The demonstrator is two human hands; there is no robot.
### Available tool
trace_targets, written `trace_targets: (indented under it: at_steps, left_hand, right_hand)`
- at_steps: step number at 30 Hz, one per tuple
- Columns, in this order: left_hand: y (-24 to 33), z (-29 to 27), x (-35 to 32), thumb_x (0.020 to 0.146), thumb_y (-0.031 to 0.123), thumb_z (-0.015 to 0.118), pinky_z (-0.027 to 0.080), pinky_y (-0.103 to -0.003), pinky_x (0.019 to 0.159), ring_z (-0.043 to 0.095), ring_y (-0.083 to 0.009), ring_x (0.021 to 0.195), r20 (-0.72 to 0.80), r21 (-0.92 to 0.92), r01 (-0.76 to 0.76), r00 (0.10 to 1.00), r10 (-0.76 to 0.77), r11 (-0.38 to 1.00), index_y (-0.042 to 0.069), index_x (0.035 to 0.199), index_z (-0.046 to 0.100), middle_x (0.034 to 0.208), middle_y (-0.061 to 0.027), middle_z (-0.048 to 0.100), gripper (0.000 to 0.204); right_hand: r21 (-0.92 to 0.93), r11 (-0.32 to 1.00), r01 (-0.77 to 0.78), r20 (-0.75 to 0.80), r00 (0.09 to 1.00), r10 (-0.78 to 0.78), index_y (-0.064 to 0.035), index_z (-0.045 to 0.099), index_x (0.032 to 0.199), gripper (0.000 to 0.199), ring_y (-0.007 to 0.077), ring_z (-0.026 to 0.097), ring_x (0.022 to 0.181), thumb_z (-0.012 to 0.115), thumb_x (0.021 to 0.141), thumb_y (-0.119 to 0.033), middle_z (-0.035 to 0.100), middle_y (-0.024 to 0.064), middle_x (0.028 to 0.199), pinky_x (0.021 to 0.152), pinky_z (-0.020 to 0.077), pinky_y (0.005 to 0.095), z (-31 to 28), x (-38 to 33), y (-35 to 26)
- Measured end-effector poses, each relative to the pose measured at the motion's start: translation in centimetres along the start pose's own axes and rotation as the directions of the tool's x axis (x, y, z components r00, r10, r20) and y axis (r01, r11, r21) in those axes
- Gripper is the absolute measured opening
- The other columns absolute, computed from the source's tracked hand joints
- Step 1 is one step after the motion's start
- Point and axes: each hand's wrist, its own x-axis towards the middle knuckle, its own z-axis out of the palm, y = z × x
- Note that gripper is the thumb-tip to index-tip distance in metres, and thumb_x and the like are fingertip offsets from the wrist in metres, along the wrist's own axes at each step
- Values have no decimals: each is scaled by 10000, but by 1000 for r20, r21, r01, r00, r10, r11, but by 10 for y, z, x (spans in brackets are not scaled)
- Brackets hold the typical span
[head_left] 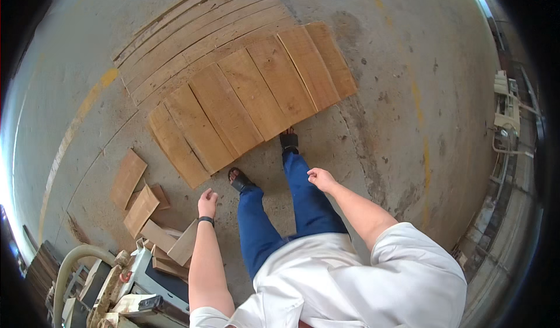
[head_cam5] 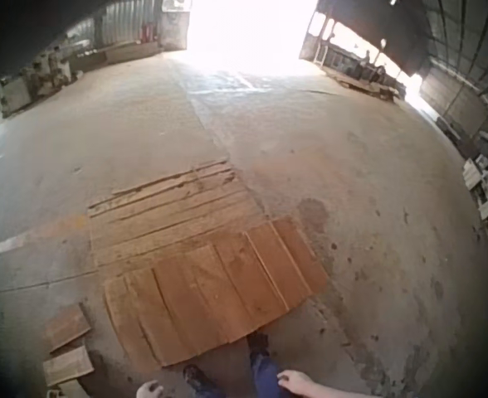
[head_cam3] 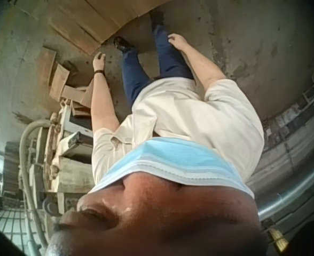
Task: The person repeatedly picks up wooden planks from a stack by hand and feeds them into a processing machine.
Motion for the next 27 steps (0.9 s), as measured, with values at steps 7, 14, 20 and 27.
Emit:
trace_targets:
  at_steps: [7,14,20,27]
  left_hand:
    - [-6,107,88,871,191,734,528,-311,795,662,-204,959,48,75,142,988,-146,987,-46,1416,455,1169,-168,684,656]
    - [51,214,171,843,162,761,452,-433,1019,456,-319,1339,82,-40,361,931,-357,932,2,1560,143,1550,-237,345,960]
    - [47,202,234,818,69,775,456,-322,473,609,-218,629,-60,-128,365,925,-375,922,3,1560,-46,1252,-208,569,1109]
    - [34,244,260,798,103,807,533,-412,862,594,-323,1134,-237,-26,366,902,-362,930,-57,1509,216,1429,-247,474,938]
  right_hand:
    - [-211,976,-47,-67,997,34,-39,631,1229,453,287,634,1080,766,819,-176,646,146,1176,939,508,383,-77,161,28]
    - [-320,897,-305,-341,920,191,-53,465,1435,790,367,467,1335,825,773,-289,454,218,1449,1113,404,439,-204,317,92]
    - [-309,909,-280,-370,916,157,9,65,1568,1277,352,278,1470,899,677,-366,214,251,1601,1214,265,415,-231,428,69]
    - [-286,879,-382,-434,869,236,-43,55,1579,1321,329,293,1456,913,649,-424,274,212,1575,1204,277,423,-209,451,58]
